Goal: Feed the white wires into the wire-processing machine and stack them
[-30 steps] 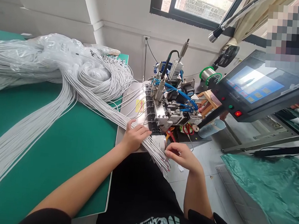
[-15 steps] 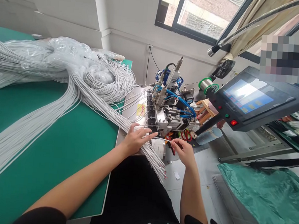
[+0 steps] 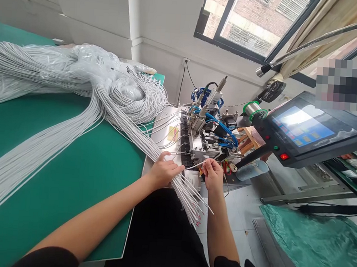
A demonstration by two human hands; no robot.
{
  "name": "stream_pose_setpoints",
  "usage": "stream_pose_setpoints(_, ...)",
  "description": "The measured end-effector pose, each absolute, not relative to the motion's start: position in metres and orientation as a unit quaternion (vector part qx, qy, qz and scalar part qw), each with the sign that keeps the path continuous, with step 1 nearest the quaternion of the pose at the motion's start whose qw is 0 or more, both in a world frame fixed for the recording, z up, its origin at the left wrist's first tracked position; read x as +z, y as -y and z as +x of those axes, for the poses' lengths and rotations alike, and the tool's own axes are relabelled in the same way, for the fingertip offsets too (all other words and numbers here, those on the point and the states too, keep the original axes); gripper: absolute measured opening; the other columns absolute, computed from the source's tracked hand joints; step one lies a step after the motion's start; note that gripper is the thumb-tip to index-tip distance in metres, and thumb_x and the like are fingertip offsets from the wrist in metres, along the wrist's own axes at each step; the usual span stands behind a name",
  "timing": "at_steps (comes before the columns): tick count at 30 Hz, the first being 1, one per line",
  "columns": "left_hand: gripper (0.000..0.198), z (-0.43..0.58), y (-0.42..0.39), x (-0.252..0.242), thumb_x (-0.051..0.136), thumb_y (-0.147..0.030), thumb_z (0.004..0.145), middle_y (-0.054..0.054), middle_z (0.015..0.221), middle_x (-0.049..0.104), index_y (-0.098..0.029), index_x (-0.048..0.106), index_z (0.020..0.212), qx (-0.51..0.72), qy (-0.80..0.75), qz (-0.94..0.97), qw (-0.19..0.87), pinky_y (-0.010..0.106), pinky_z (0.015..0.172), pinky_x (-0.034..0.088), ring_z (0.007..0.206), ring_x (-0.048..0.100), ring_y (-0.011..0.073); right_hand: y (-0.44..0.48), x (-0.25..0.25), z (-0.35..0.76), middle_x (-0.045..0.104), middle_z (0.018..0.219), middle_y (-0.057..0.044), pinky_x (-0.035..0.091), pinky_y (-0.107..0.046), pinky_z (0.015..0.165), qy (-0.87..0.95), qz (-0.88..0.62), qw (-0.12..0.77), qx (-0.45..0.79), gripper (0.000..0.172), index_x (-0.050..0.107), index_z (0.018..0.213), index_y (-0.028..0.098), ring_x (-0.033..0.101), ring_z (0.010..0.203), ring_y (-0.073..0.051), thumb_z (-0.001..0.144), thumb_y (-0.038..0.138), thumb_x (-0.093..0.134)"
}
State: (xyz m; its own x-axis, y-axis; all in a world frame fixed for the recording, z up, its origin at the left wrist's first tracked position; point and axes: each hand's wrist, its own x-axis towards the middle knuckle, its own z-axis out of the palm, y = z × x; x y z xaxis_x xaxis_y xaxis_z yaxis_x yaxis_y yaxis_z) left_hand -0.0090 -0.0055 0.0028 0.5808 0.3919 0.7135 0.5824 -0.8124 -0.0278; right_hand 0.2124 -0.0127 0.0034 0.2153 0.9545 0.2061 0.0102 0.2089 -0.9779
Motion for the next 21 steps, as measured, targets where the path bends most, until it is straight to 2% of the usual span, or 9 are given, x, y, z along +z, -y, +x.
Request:
stream_pose_setpoints(5,0.045,-0.010,0.006,0.004,0.039,-0.003,0.084,-0.003,0.062,0.059,-0.022,0.059,0.119,-0.356,0.292,-0.875,0.150,0.039,0.092,0.027,0.061,0.053,0.0129,0.011,0.000,0.219,0.053,0.063,0.001,0.029,-0.023,0.044,0.478,-0.506,0.586,0.415,0.030,0.057,0.073,0.019,0.036,0.046,-0.008,0.078,0.048,0.064)
stream_pose_setpoints(9,0.037,-0.011,0.008,0.007,0.041,-0.008,0.087,-0.001,0.067,0.060,-0.024,0.063,0.112,-0.369,0.315,-0.860,0.156,0.039,0.090,0.027,0.069,0.055,0.0149,0.013,-0.003,0.230,0.062,0.068,-0.002,0.039,-0.027,0.057,0.585,-0.590,0.461,0.312,0.028,0.064,0.078,0.017,0.051,0.057,-0.014,0.083,0.044,0.059)
stream_pose_setpoints(11,0.033,-0.010,0.008,0.007,0.042,-0.009,0.087,0.000,0.068,0.060,-0.023,0.065,0.106,-0.374,0.325,-0.856,0.147,0.040,0.091,0.026,0.072,0.056,0.0159,0.013,-0.002,0.232,0.063,0.069,-0.003,0.040,-0.027,0.064,0.643,-0.602,0.402,0.250,0.027,0.064,0.078,0.017,0.054,0.065,-0.017,0.085,0.041,0.055)
stream_pose_setpoints(15,0.029,-0.008,0.008,0.004,0.044,-0.009,0.085,0.000,0.070,0.061,-0.022,0.066,0.099,-0.368,0.344,-0.851,0.149,0.042,0.094,0.025,0.075,0.056,0.0170,0.007,-0.002,0.232,0.056,0.067,0.000,0.036,-0.026,0.062,0.694,-0.589,0.362,0.200,0.025,0.058,0.073,0.018,0.048,0.063,-0.015,0.087,0.038,0.050)
stream_pose_setpoints(21,0.026,-0.004,0.006,0.000,0.048,-0.008,0.079,0.002,0.071,0.062,-0.021,0.066,0.093,-0.347,0.378,-0.844,0.155,0.047,0.098,0.023,0.080,0.057,0.0197,-0.002,-0.015,0.233,0.039,0.059,0.004,0.028,-0.024,0.055,0.628,-0.575,0.396,0.343,0.025,0.049,0.065,0.020,0.035,0.057,-0.012,0.081,0.039,0.054)
